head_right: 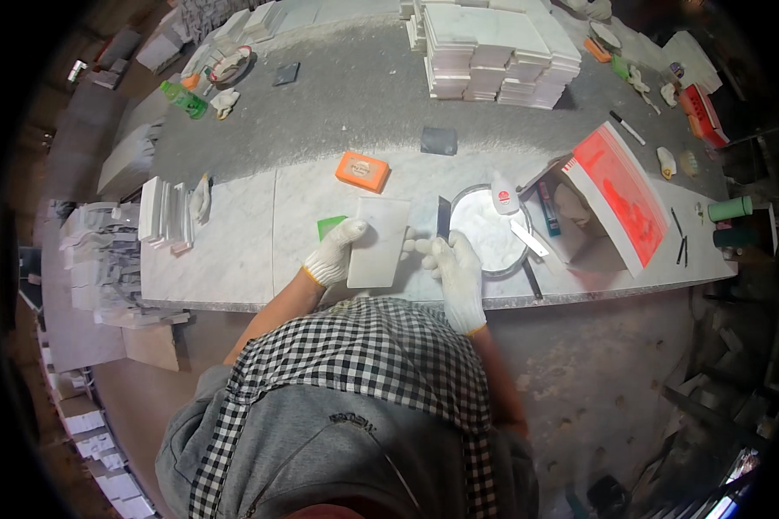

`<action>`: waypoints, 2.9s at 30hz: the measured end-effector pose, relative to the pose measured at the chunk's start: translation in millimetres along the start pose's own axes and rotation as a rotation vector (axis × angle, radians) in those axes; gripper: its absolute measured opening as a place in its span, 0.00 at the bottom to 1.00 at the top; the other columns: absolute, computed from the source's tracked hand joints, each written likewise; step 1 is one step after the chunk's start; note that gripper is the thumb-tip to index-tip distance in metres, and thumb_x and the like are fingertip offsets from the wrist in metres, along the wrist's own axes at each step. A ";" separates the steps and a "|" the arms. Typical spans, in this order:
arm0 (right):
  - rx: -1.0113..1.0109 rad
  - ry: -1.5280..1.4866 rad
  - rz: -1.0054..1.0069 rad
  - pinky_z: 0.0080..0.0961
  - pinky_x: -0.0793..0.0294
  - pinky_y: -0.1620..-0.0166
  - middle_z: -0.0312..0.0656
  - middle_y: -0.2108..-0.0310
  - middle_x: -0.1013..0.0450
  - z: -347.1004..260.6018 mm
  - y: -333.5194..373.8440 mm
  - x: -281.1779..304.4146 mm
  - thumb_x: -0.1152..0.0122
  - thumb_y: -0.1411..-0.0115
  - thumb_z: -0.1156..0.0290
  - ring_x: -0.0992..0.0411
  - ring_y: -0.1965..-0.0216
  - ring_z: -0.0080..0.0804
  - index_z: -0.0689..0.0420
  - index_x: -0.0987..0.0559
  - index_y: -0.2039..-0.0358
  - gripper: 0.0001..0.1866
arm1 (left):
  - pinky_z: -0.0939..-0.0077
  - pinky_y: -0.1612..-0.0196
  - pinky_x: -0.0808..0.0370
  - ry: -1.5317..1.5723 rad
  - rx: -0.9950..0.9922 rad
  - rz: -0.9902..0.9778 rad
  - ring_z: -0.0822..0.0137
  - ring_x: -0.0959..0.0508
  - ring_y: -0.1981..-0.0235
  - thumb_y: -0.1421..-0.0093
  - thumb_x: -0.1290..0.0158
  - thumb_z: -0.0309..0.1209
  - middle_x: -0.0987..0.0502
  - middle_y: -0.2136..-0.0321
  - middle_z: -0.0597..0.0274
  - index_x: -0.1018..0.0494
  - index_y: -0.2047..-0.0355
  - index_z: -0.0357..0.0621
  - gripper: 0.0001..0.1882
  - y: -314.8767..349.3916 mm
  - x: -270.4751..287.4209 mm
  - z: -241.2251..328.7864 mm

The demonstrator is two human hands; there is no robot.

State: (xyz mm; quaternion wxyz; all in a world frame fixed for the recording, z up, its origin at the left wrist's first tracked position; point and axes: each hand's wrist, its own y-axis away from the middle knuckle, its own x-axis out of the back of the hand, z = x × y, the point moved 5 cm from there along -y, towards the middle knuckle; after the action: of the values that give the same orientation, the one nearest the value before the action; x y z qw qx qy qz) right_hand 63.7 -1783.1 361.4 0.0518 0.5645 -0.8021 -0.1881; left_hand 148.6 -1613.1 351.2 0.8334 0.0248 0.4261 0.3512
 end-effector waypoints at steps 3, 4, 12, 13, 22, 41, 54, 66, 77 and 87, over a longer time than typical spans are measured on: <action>-0.001 0.042 0.009 0.14 0.34 0.64 0.39 0.63 0.22 4.1 11.1 -8.9 0.50 0.29 0.61 0.34 0.68 0.15 0.61 0.25 0.57 0.15 | 0.65 0.46 0.22 -0.105 -0.039 -0.043 0.58 0.22 0.48 0.45 0.37 0.52 0.23 0.50 0.47 0.33 0.40 0.31 0.43 13.9 7.4 9.3; -0.001 0.073 0.016 0.14 0.33 0.64 0.39 0.63 0.22 7.1 13.3 -12.0 0.50 0.29 0.60 0.34 0.68 0.15 0.61 0.25 0.57 0.15 | 0.67 0.48 0.22 -0.213 -0.038 0.021 0.61 0.21 0.50 0.44 0.37 0.50 0.22 0.51 0.49 0.32 0.41 0.31 0.40 18.6 21.5 9.7; -0.093 0.130 -0.015 0.16 0.32 0.66 0.38 0.65 0.22 34.1 24.0 -67.1 0.50 0.29 0.63 0.33 0.70 0.15 0.62 0.24 0.53 0.15 | 0.75 0.55 0.24 -0.879 0.001 0.177 0.72 0.21 0.62 0.40 0.37 0.35 0.19 0.61 0.62 0.23 0.53 0.36 0.19 59.8 98.6 37.9; -0.087 0.141 -0.029 0.16 0.32 0.67 0.37 0.65 0.22 35.4 24.7 -74.2 0.50 0.29 0.64 0.33 0.70 0.15 0.62 0.24 0.53 0.15 | 0.75 0.56 0.24 -0.925 0.023 0.223 0.72 0.21 0.62 0.40 0.37 0.35 0.18 0.62 0.63 0.22 0.54 0.36 0.18 64.2 109.2 42.1; -0.147 0.031 0.008 0.13 0.36 0.73 0.37 0.68 0.23 89.0 8.5 -86.3 0.51 0.29 0.63 0.34 0.74 0.13 0.62 0.26 0.54 0.15 | 0.74 0.73 0.28 -1.162 0.124 0.275 0.73 0.24 0.75 0.44 0.37 0.38 0.21 0.74 0.66 0.19 0.61 0.42 0.14 56.1 113.7 69.9; -0.069 0.219 -0.074 0.21 0.28 0.60 0.39 0.65 0.24 95.5 -40.9 -67.2 0.52 0.28 0.65 0.29 0.66 0.21 0.66 0.28 0.45 0.20 | 0.59 0.45 0.34 -2.040 -0.405 0.470 0.52 0.31 0.49 0.68 0.28 0.54 0.28 0.55 0.53 0.34 0.47 0.42 0.50 21.2 60.2 44.3; -0.131 0.129 -0.272 0.21 0.28 0.60 0.38 0.65 0.24 76.2 -62.1 -86.3 0.54 0.28 0.64 0.30 0.66 0.21 0.63 0.25 0.49 0.17 | 0.58 0.62 0.23 -1.619 -0.296 0.523 0.50 0.20 0.68 0.66 0.33 0.43 0.22 0.72 0.50 0.25 0.71 0.40 0.25 18.3 65.2 52.2; -0.118 0.079 -0.361 0.20 0.31 0.65 0.32 0.72 0.31 80.5 -90.1 -116.9 0.52 0.28 0.64 0.35 0.71 0.18 0.61 0.24 0.52 0.15 | 0.58 0.62 0.22 -1.638 -0.249 0.531 0.49 0.19 0.67 0.65 0.33 0.43 0.21 0.70 0.48 0.24 0.68 0.40 0.26 16.1 69.1 48.5; -0.122 0.060 -0.472 0.18 0.38 0.71 0.28 0.77 0.39 86.0 -92.1 -116.8 0.54 0.26 0.67 0.42 0.74 0.16 0.59 0.27 0.64 0.12 | 0.58 0.60 0.23 -1.685 -0.325 0.505 0.49 0.20 0.66 0.66 0.33 0.44 0.20 0.68 0.50 0.24 0.66 0.41 0.27 11.7 81.4 41.6; -0.114 0.064 -0.530 0.18 0.39 0.69 0.28 0.74 0.41 82.0 -84.4 -111.8 0.55 0.26 0.67 0.44 0.72 0.16 0.57 0.30 0.68 0.12 | 0.59 0.60 0.22 -1.659 -0.296 0.507 0.49 0.19 0.66 0.66 0.33 0.44 0.20 0.69 0.49 0.23 0.67 0.42 0.26 12.2 72.1 48.4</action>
State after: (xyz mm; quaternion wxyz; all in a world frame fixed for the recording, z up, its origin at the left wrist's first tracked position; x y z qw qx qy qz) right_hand 154.2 -1684.4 269.7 0.0576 0.7565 -0.6124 -0.2221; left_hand 205.1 -1547.8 336.2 0.7658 0.2574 -0.3852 0.4460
